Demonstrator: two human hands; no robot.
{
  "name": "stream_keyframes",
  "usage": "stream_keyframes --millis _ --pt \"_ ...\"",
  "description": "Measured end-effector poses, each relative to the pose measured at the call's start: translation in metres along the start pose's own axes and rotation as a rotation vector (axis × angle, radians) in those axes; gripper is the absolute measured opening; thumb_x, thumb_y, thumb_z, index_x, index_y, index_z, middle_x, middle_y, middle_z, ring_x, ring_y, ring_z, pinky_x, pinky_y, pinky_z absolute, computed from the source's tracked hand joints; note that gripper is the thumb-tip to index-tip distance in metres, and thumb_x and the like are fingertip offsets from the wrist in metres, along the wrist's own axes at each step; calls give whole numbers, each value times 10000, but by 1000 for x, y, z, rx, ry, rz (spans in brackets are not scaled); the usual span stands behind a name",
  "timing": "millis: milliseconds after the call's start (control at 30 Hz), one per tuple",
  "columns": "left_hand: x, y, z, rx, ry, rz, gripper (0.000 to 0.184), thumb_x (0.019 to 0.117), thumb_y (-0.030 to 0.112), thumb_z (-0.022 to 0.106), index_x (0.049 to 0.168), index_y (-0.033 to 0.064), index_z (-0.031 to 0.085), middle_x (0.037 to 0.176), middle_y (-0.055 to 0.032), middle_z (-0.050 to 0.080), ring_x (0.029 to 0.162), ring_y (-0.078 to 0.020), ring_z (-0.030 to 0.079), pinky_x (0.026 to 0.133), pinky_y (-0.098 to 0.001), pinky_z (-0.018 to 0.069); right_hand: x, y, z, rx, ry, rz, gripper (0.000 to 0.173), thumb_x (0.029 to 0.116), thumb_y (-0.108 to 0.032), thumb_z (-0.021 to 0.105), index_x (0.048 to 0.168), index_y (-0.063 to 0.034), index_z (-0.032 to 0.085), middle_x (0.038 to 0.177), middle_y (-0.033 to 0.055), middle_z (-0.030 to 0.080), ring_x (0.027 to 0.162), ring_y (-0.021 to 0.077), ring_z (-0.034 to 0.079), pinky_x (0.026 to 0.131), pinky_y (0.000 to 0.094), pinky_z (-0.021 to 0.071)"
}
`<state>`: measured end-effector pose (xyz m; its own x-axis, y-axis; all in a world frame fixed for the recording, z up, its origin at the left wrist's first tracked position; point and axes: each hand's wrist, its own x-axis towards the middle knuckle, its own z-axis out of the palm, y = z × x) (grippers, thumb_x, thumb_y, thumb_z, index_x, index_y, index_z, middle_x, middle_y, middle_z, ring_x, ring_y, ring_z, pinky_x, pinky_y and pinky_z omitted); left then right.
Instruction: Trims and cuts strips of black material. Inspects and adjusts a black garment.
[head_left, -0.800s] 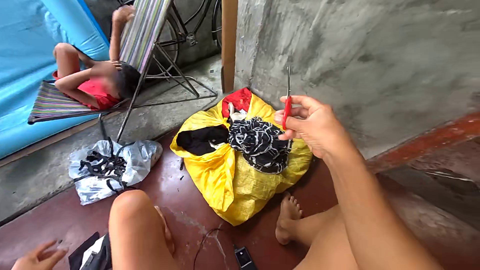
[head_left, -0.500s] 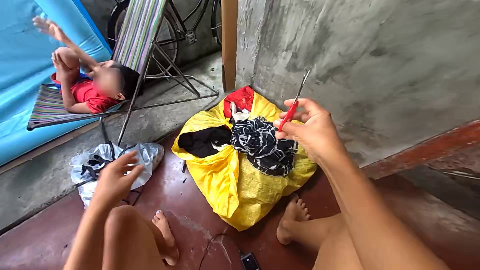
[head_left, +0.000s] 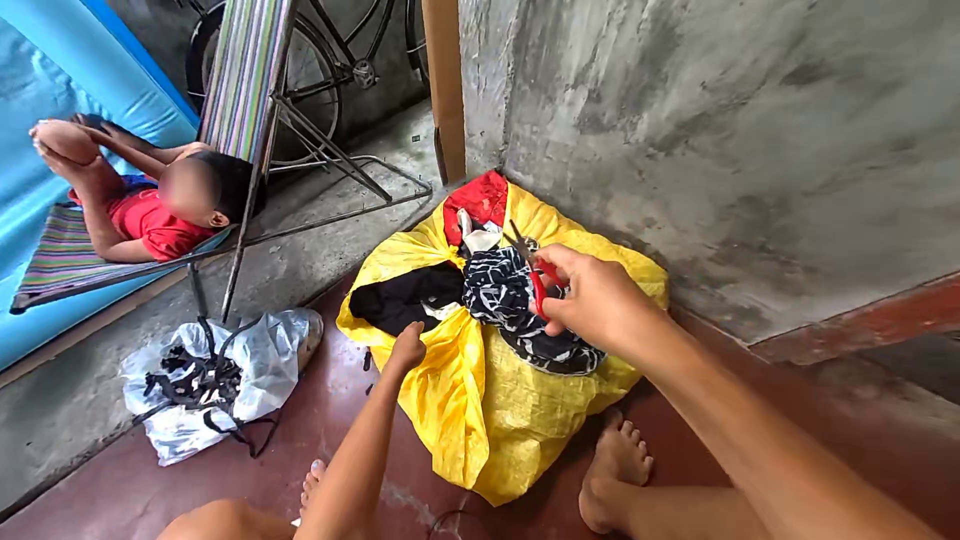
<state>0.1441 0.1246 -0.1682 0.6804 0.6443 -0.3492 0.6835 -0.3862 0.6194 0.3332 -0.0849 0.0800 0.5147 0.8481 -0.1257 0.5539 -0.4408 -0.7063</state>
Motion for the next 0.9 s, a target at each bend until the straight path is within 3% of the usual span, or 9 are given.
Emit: stream_keyframes --millis 100,233,367,500,567,667,733,833,900 --pt "26 -14 29 22 36 21 548 985 13 505 1527 -7 423 1523 -266 452 1412 -423 439 1154 -593 366 -3 -2 -1 -80 -82 -37 433 899 27 734 1290 -100 602 1098 147 685 669 250 711 609 445 637" --pt "38 -18 55 181 -53 -83 526 1068 253 443 1576 128 395 1466 -223 525 1337 -404 521 1100 -649 382 -10 -1 -1 -136 -174 -27 432 900 13 742 1280 -140 602 1122 93 688 627 193 696 602 391 637" --pt "29 -14 83 311 -163 -28 493 1062 302 436 1515 114 487 1436 -207 558 1323 -368 543 1135 -579 375 -14 2 1 -189 -182 -29 485 894 -22 766 1327 -167 603 1026 77 699 616 182 686 585 377 628" --pt "29 -21 99 224 -209 -59 507 1081 275 404 1562 116 418 1480 -242 499 1306 -399 555 1098 -561 441 -19 8 3 -198 -152 -83 483 886 -53 780 1311 -215 617 992 43 695 610 161 668 558 360 609" --pt "33 -25 93 116 -171 -95 476 1087 239 379 1540 117 459 1476 -251 504 1311 -393 554 1097 -560 442 -20 20 6 -201 -96 -168 495 866 -75 778 1306 -250 634 944 1 713 569 122 648 511 336 592" --pt "35 -30 88 -5 112 -190 354 1053 194 474 1320 56 660 1413 -282 513 1198 -403 610 1020 -547 510 -23 17 4 -193 -93 -159 517 871 -37 776 1328 -230 630 1003 34 704 595 141 657 540 352 602" --pt "36 -29 86 62 254 -250 271 984 97 553 1189 23 713 1397 -279 497 1142 -403 627 959 -527 549 -24 11 1 -207 -73 -108 518 874 -20 773 1331 -218 627 1032 57 690 646 166 673 580 370 611" --pt "39 -32 85 163 213 -221 229 949 37 586 1119 6 736 1586 -240 327 1262 -430 547 992 -536 526 -24 13 -3 -222 -12 -63 513 871 -21 783 1322 -200 618 1036 96 686 692 226 706 601 427 630" --pt "44 -35 79 186 131 -200 280 968 42 558 1200 5 711 1663 -198 227 1307 -419 538 1009 -538 521 -24 12 -6 -229 20 -38 524 873 -30 787 1335 -196 604 1031 110 679 692 249 707 606 453 632"
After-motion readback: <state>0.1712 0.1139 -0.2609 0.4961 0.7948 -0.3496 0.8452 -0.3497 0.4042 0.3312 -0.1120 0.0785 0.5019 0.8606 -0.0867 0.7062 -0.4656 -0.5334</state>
